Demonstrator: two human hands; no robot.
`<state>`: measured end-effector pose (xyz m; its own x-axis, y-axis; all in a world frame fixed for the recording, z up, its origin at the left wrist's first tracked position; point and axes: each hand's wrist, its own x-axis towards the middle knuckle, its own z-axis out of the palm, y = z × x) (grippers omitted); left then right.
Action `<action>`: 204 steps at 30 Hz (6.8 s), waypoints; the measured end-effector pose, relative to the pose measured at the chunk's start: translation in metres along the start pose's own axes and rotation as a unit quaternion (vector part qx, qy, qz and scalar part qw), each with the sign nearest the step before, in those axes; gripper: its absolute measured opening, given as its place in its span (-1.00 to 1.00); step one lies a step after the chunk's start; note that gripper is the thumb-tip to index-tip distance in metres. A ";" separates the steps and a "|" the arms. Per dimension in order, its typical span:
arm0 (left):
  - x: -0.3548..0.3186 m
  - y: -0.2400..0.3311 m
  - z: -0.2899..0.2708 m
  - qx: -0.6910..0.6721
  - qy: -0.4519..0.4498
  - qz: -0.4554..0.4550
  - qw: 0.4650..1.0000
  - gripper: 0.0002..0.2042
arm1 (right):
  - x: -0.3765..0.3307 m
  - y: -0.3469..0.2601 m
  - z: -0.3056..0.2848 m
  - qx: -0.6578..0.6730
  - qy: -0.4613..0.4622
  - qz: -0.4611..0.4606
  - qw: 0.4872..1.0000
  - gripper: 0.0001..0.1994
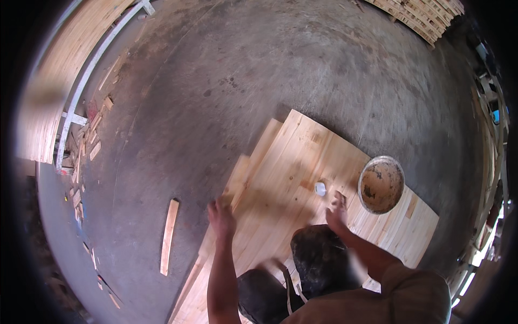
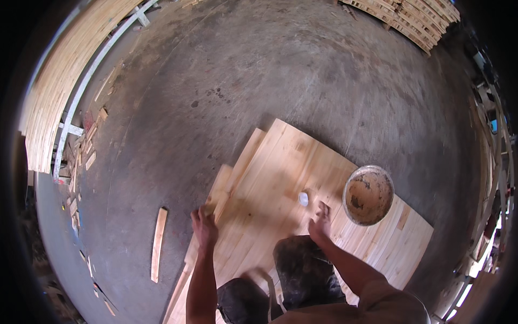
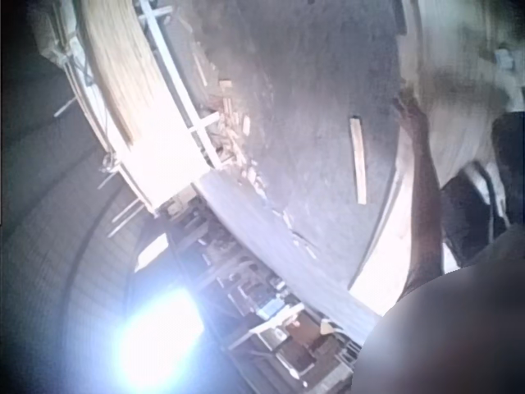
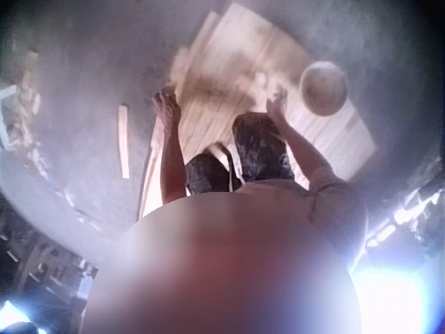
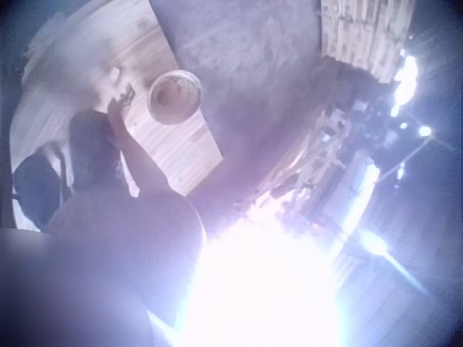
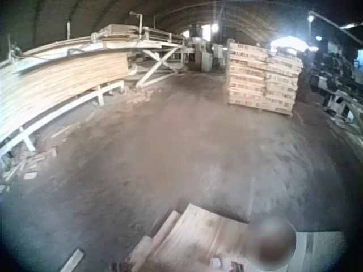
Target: The person kneels on the floor and uses a small wooden stick to apply a filler substance from a metal bowl into the gaps between planks on a large wooden board. They then use a white cloth to wipe the surface, removing excess filler.
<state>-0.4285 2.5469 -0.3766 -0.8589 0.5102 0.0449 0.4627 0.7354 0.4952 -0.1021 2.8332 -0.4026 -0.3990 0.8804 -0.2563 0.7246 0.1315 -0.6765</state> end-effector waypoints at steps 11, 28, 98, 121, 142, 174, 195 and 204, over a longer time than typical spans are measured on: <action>0.146 0.105 0.145 0.082 -0.023 0.057 0.995 -0.42 | 0.285 -0.126 0.036 -0.009 0.070 -0.316 0.946 -0.70; 0.247 0.126 0.172 -0.066 -0.130 0.035 0.989 -0.78 | 0.436 -0.153 0.121 0.131 -0.185 -0.188 0.956 -0.53; 0.152 0.017 0.081 -0.128 -0.230 0.032 0.964 -0.77 | 0.432 -0.140 0.118 0.106 -0.135 -0.152 0.973 -0.66; 0.135 0.032 0.085 -0.123 -0.115 0.057 0.984 -0.79 | 0.421 -0.148 0.105 0.016 -0.153 -0.197 0.968 -0.70; 0.119 0.041 0.125 -0.073 -0.033 0.061 0.995 -0.63 | 0.418 -0.151 0.108 -0.003 -0.097 -0.200 0.975 -0.67; 0.113 0.088 0.154 -0.046 0.114 -0.081 0.989 -0.72 | 0.437 -0.134 0.122 0.094 -0.136 -0.176 0.970 -0.66; 0.117 0.094 0.153 -0.005 0.065 -0.108 0.992 -0.61 | 0.426 -0.148 0.121 0.064 -0.121 -0.174 0.975 -0.73; 0.110 0.086 0.173 0.057 0.125 -0.061 0.989 -0.69 | 0.434 -0.143 0.130 0.050 -0.166 -0.172 0.970 -0.73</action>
<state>-0.4451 2.7432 -0.4795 -0.9306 0.2986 0.2116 0.3619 0.8372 0.4101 -0.4522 3.1373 -0.5064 -0.7784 0.5947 -0.2010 0.4651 0.3314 -0.8209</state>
